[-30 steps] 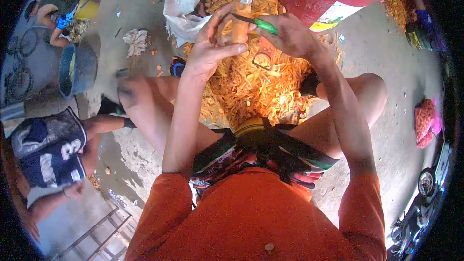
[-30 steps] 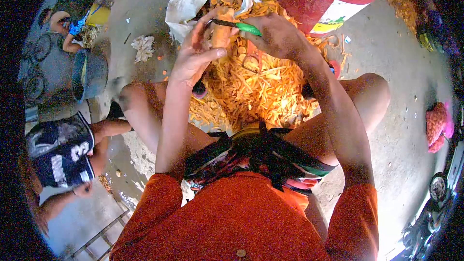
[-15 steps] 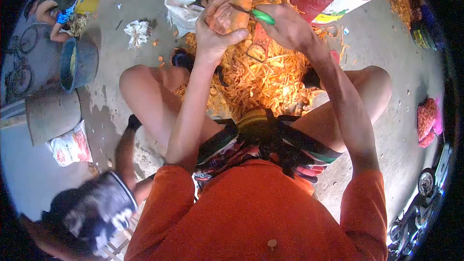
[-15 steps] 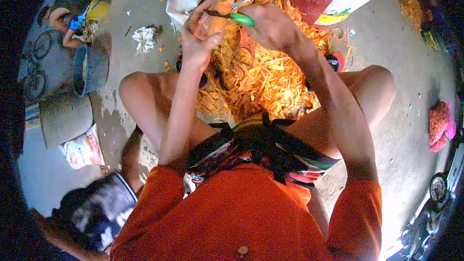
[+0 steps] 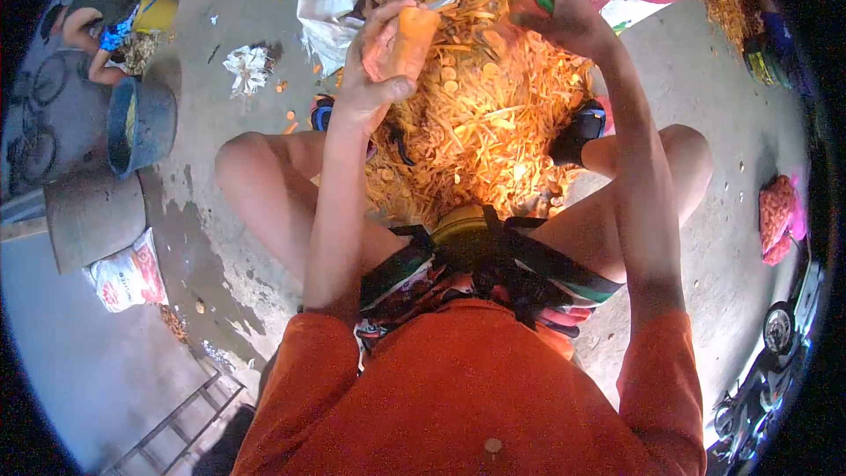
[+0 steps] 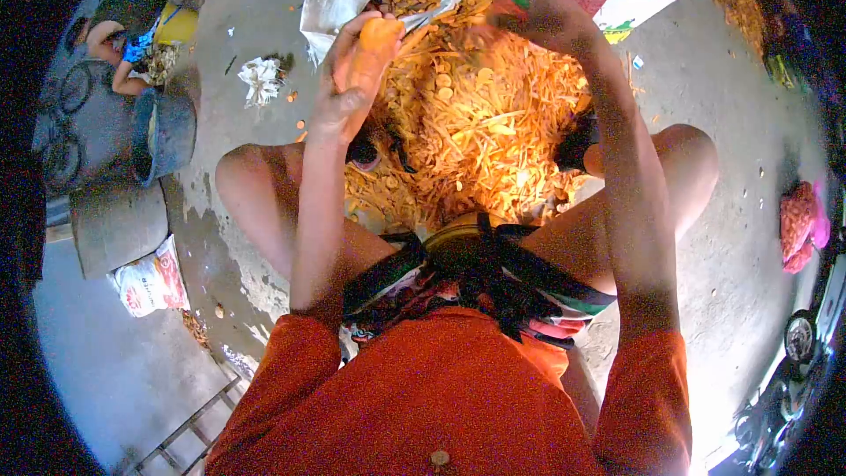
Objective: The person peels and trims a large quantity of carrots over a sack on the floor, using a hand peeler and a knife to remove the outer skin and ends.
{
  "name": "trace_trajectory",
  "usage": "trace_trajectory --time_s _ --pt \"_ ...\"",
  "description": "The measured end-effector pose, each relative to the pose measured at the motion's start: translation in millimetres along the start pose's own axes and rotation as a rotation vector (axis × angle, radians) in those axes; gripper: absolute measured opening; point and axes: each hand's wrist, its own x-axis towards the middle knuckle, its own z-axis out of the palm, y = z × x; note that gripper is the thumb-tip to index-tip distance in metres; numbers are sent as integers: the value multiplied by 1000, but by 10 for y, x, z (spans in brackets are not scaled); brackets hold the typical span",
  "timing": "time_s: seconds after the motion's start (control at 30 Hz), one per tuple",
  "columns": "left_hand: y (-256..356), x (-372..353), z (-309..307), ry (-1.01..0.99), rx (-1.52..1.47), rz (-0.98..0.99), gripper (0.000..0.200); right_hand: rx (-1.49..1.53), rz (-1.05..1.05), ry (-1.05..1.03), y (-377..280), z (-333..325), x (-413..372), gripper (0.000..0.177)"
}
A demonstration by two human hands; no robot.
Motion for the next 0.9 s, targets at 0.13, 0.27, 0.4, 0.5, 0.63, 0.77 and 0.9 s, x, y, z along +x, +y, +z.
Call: trace_trajectory --time_s 0.13,0.27,0.4,0.5,0.63,0.77,0.9 --pt "88 -9 94 54 3 -105 93 798 -358 130 -401 170 61 26" --pt "-8 3 32 14 74 -92 93 512 -456 108 -619 240 65 31" --pt "50 -34 24 16 136 -60 93 607 -411 -4 -458 157 187 31" --pt "135 -88 35 -54 97 -68 94 529 -222 224 -275 -46 251 28" --pt "95 -59 10 -44 109 -80 98 548 -452 37 -387 164 197 25" --pt "119 -96 44 -104 102 -62 98 534 -152 80 -129 -85 207 36" --pt "72 -34 16 -93 53 -61 97 578 -603 66 -295 82 306 43"
